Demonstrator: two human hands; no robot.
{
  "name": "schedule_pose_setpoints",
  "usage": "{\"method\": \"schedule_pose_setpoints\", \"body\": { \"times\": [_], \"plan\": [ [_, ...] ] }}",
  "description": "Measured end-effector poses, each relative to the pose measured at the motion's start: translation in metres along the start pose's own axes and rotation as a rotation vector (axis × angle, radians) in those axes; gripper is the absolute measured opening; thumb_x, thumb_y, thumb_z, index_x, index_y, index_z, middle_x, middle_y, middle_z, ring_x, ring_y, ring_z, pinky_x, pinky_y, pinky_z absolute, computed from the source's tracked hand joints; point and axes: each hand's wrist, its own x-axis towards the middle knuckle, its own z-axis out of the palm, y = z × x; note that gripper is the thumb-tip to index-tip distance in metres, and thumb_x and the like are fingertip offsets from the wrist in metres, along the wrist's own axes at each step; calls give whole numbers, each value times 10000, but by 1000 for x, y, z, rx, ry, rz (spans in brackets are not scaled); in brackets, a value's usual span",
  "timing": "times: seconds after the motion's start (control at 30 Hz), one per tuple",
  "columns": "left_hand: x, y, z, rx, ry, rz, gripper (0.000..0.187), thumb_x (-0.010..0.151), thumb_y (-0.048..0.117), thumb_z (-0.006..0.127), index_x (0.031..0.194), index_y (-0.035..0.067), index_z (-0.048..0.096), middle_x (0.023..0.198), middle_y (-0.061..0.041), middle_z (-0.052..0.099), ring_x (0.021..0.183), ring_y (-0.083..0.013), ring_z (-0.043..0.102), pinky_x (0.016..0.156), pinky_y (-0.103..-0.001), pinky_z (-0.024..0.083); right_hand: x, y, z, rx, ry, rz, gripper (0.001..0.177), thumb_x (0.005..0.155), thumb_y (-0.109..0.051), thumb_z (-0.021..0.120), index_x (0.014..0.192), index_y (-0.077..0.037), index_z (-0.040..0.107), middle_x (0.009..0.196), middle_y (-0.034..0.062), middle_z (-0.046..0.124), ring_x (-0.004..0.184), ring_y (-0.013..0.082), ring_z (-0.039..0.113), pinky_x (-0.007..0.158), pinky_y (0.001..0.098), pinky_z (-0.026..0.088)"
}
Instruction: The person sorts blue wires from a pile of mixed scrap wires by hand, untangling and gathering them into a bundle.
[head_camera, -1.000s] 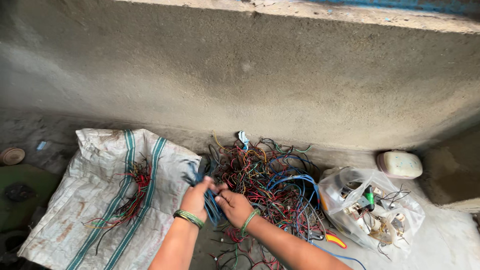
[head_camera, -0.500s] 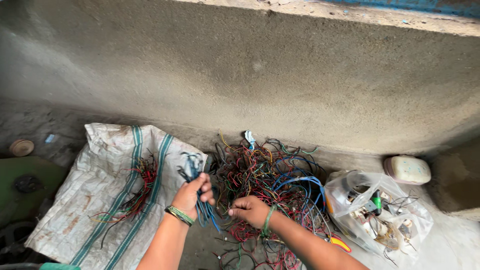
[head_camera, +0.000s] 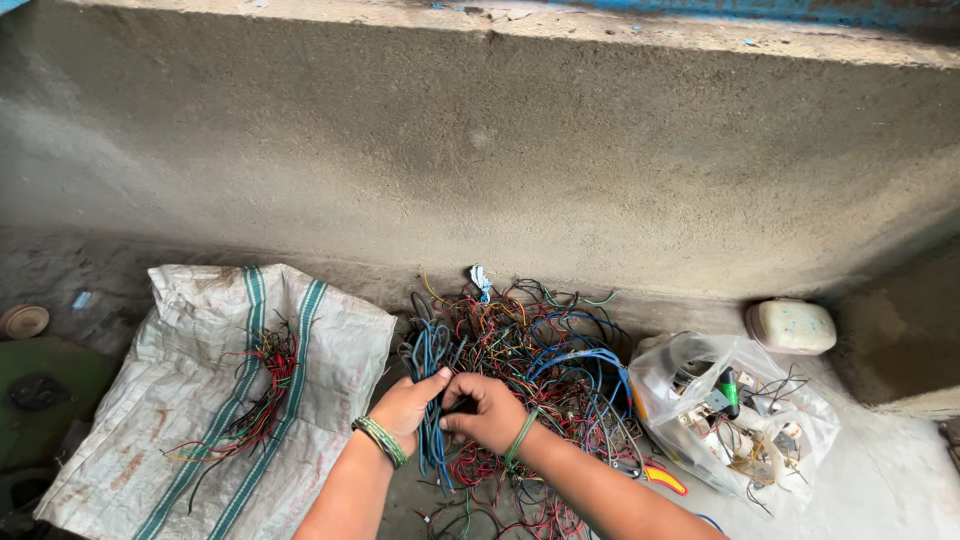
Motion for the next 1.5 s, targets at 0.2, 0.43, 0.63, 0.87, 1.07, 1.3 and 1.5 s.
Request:
{"method": "schedule_pose_setpoints", "body": {
  "times": [0.2,0.43,0.63,0.87,1.07,1.3,1.5],
  "plan": [
    [-10,3,15,10,8,-199,408,904,437,638,917,31,597,677,-164,663,506,-296,664,469,-416,529,-11,-14,-18,-654,67,-466,330,801,-126,895,996,-60,636,835,62,682,777,147,672,681,342,557],
    [22,-23,17,4,10,-65,351,924,391,708,870,95,525,578,-32,473,397,-168,479,384,-372,439,5,-2,-42,-513,259,-329,792,596,-183,998,1160,-65,454,1021,124,599,935,217,612,848,347,530],
    [41,-35,9,29,-155,124,208,959,140,734,1063,6,613,761,-36,620,574,-138,576,549,-361,542,7,-16,-57,-138,14,-238,1041,698,-75,844,1528,-121,219,1250,156,555,1112,230,638,926,353,561],
    [68,-34,4,-32,176,406,210,933,125,663,1122,41,625,866,-81,710,600,-184,643,560,-383,570,14,40,-33,-149,71,143,786,961,-365,718,1460,126,362,1319,308,636,1142,331,616,947,415,501],
    [64,-27,-13,-22,177,287,247,906,134,694,1144,81,655,914,-79,742,670,-196,686,592,-342,555,5,67,4,-466,73,-154,632,1039,-439,578,1267,143,483,1032,260,676,991,372,688,904,446,533],
    [44,-29,-9,2,109,126,228,891,189,731,991,-13,699,854,-71,761,714,-177,714,692,-354,589,-10,44,26,-826,112,59,523,1025,-424,493,1088,94,524,826,287,671,822,479,650,754,559,507],
    [45,-41,-16,-44,92,115,267,931,272,703,775,73,617,580,0,483,469,-141,462,665,-366,621,-14,54,36,-1134,117,-183,404,1013,-336,479,965,48,595,791,241,674,723,431,674,729,521,532]
  ]
}}
